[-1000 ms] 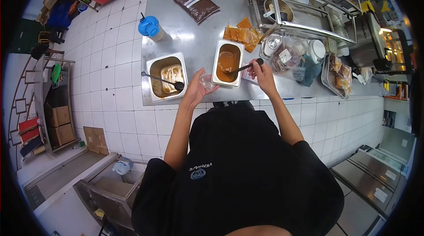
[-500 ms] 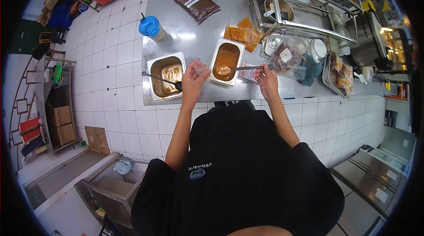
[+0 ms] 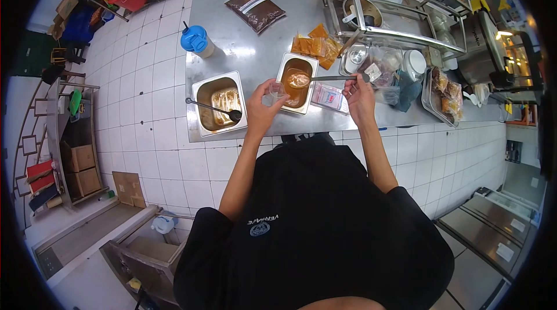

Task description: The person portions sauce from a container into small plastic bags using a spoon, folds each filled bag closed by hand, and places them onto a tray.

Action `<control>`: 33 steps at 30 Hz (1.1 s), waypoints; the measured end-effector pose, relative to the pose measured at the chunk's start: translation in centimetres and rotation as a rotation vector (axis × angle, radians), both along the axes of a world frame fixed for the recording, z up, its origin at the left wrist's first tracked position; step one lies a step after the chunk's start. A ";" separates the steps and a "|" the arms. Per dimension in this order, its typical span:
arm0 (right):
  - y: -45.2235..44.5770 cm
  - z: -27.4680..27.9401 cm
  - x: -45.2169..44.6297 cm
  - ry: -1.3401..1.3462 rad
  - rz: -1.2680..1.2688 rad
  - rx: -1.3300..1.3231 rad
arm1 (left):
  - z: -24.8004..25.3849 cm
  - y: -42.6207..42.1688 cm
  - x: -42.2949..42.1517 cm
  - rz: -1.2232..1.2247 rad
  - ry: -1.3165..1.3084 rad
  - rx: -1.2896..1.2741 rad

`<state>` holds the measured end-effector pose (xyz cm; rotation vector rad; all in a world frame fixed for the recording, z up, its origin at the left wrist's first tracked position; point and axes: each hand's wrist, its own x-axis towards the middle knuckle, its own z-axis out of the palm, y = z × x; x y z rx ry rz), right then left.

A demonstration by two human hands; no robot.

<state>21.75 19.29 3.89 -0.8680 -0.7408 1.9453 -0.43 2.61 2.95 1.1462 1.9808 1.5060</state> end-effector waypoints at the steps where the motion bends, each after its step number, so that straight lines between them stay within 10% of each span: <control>1: 0.3 0.2 -0.1 0.018 0.008 0.005 | 0.1 0.1 0.1 -0.014 0.007 0.008; 14: -0.2 2.8 -0.9 -0.066 0.040 0.172 | 1.8 1.1 0.8 0.002 0.131 -0.038; 29: -3.5 11.4 -1.4 -0.581 0.396 1.138 | 0.9 2.4 1.2 -0.025 0.021 0.069; 33: -2.5 9.5 -1.6 -0.387 0.128 0.715 | 0.4 2.6 1.3 -0.011 0.015 0.075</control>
